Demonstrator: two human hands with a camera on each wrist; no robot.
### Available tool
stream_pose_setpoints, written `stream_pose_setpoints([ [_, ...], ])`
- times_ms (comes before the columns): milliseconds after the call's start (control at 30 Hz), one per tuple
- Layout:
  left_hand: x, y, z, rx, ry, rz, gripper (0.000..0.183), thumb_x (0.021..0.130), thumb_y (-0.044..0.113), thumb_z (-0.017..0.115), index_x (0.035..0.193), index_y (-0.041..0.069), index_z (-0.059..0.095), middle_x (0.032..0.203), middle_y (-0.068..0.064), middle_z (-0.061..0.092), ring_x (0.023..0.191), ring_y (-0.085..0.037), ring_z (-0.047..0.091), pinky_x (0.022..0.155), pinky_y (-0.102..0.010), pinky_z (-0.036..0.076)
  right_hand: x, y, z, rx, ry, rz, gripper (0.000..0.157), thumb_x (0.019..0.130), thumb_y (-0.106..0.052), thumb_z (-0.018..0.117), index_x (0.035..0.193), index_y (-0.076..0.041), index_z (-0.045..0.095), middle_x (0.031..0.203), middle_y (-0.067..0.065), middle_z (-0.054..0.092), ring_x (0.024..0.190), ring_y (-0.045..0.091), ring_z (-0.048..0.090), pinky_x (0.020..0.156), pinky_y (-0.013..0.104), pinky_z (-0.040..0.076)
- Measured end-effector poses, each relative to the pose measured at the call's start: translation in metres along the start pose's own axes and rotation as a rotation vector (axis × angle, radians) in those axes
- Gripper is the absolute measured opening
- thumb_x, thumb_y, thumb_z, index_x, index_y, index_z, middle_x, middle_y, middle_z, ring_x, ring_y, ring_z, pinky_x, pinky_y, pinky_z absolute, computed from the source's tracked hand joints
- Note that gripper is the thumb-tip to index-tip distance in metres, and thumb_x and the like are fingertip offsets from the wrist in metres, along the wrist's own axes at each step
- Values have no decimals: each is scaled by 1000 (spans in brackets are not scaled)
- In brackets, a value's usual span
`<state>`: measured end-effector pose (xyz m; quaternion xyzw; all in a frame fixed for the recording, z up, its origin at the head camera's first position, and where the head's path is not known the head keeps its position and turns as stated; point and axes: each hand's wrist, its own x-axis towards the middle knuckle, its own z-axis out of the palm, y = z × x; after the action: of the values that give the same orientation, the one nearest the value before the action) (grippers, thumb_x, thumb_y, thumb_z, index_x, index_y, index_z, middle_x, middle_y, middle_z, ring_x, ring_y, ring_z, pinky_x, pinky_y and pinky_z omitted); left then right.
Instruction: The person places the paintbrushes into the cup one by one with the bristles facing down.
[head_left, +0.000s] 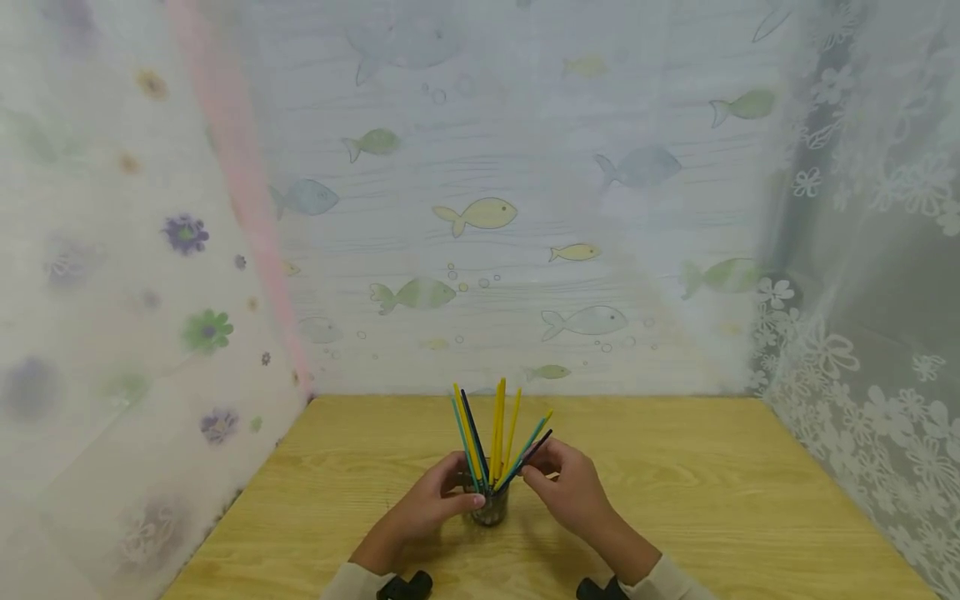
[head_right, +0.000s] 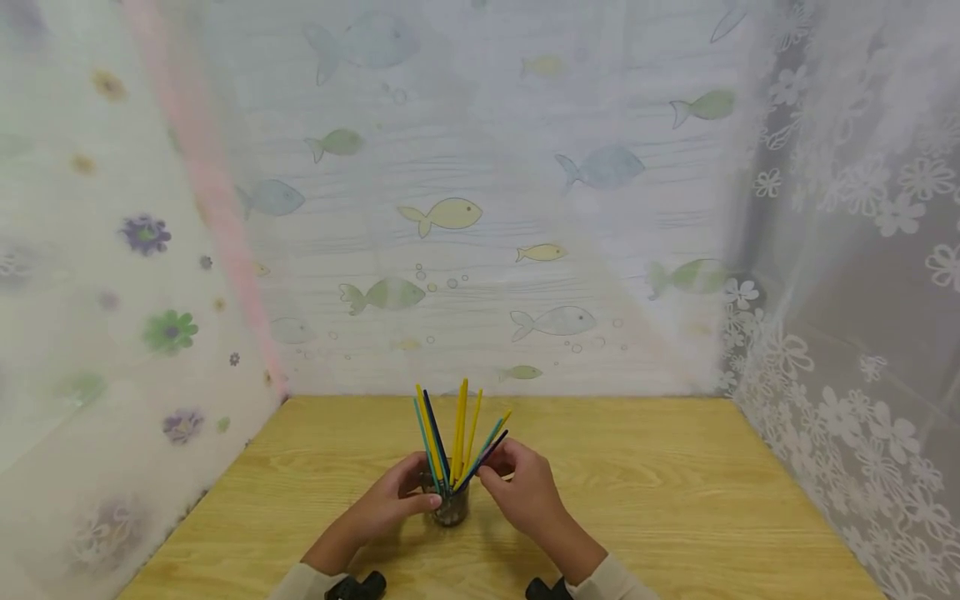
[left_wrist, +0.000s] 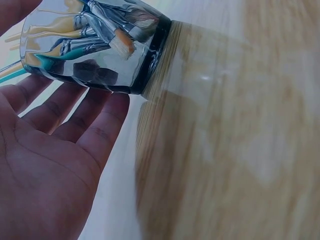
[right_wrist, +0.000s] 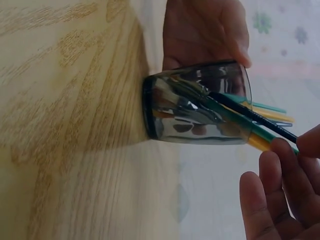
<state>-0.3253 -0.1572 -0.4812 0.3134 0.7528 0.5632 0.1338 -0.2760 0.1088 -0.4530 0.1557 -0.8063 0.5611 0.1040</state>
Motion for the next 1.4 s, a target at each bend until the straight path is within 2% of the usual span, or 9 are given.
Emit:
stream_pose_setpoints([
  [167, 1, 0, -1, 1, 4, -7, 54, 102, 16, 67, 150, 7, 44, 141, -17, 56, 130, -32, 58, 101, -32, 54, 1, 1, -1, -13, -7, -15, 3, 99, -21, 71, 101, -18, 70, 97, 5, 76, 85, 12, 71, 72, 26, 57],
  [367, 1, -1, 4, 19, 3, 6, 51, 103, 15, 66, 149, 10, 45, 137, -17, 56, 129, -32, 59, 101, -31, 54, -1, 7, -2, -26, -4, -4, 7, 99, -23, 70, 102, -16, 71, 92, -3, 75, 85, 15, 71, 72, 26, 57],
  [600, 1, -1, 11, 54, -9, 4, 51, 103, 21, 68, 148, 14, 46, 138, -14, 57, 130, -30, 59, 101, -31, 53, -5, 12, -9, -52, 6, 4, 5, 99, -24, 72, 100, -19, 71, 91, -3, 75, 83, 14, 71, 73, 25, 57],
  [767, 5, 2, 7, 63, 10, 13, 52, 102, 22, 69, 148, 13, 46, 137, -13, 58, 128, -28, 60, 101, -30, 53, 2, 6, -19, -69, 4, -27, 4, 100, -20, 69, 97, -19, 71, 92, -2, 76, 84, 20, 72, 72, 27, 56],
  [900, 6, 4, 1, 114, 2, 14, 55, 101, 24, 69, 150, 14, 44, 139, -11, 58, 130, -27, 59, 106, -37, 52, 6, 4, -30, -112, -13, -10, 4, 100, -15, 67, 99, -17, 71, 92, -5, 75, 83, 16, 71, 69, 27, 55],
  [1033, 0, 10, -10, 256, -8, -20, 68, 100, 32, 70, 158, 19, 37, 152, -7, 52, 142, -31, 50, 117, -53, 41, 5, 10, -48, -226, -4, 3, 7, 99, -13, 68, 103, -17, 71, 95, -6, 73, 86, 13, 70, 71, 27, 57],
  [1167, -21, 16, -32, 526, 9, -89, 83, 96, 44, 73, 162, 18, 31, 163, -7, 41, 150, -36, 40, 116, -64, 36, 2, 20, -74, -474, -18, -44, 14, 99, -20, 70, 112, -17, 71, 109, -1, 74, 101, 19, 71, 84, 37, 60],
  [1300, -42, 27, -59, 803, 76, -150, 93, 92, 57, 73, 163, 15, 30, 167, -13, 33, 150, -43, 37, 112, -69, 37, -3, 29, -107, -763, -58, -136, 40, 97, -31, 72, 130, -9, 65, 130, 10, 69, 120, 33, 66, 96, 52, 56],
  [1400, -52, 39, -78, 1011, 152, -141, 97, 92, 65, 68, 164, 12, 30, 166, -19, 32, 148, -46, 37, 113, -69, 35, -6, 33, -133, -937, -64, -182, 63, 97, -44, 71, 143, -4, 56, 145, 18, 59, 133, 42, 56, 103, 62, 48],
])
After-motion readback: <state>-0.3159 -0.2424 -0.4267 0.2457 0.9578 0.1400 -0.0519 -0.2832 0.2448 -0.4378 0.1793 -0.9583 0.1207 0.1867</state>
